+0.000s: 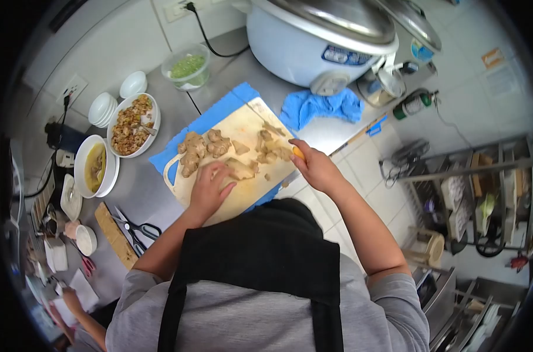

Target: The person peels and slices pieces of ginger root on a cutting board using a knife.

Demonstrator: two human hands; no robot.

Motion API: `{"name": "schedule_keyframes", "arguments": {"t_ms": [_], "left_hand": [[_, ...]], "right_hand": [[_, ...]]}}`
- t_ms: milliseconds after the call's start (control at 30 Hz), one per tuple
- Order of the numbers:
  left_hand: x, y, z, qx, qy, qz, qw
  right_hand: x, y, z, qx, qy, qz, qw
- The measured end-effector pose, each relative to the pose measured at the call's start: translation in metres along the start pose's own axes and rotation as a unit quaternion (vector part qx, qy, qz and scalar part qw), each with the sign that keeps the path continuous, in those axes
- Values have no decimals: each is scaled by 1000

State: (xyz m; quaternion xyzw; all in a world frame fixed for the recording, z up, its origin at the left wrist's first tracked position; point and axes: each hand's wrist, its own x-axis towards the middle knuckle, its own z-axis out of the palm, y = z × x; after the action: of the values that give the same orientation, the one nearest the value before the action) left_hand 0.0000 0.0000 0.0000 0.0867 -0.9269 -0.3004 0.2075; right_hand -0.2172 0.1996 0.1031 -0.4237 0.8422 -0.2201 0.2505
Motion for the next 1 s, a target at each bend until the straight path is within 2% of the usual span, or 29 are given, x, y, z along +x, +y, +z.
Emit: {"name": "schedule_keyframes", "arguments": {"t_ms": [67,100,167,200,300,467,767,867,900,967,1000], "left_hand": [[8,5,-14,34,28,64,997],[12,-18,-16,68,-17,67,995],[20,-17,4,-10,-56,54,997],[24,-15,8,-14,-67,56,996],[23,-12,5,20,-74,75,994],[13,-15,14,30,-22,89,995],[44,-25,14,64,-59,120,989],[50,-28,13,74,-42,129,988],[48,-30,13,75,-45,129,988],[45,-34,10,61,-57,51,995],[43,-37,8,63,-61,51,995]], "right_hand": [[-21,-26,4,10,-10,86,996],[-4,-9,40,67,-12,83,994],[-20,4,53,37,-36,41,998],[-27,4,51,8,-43,52,998],[-50,10,48,13,-102,84,991],[-86,22,51,52,-88,108,989],[-126,21,34,59,-125,189,972],[-122,31,46,52,-99,153,982],[-118,33,48,55,-100,153,982],[-105,35,50,56,-82,136,986],[-99,36,50,54,-76,138,986]]}}
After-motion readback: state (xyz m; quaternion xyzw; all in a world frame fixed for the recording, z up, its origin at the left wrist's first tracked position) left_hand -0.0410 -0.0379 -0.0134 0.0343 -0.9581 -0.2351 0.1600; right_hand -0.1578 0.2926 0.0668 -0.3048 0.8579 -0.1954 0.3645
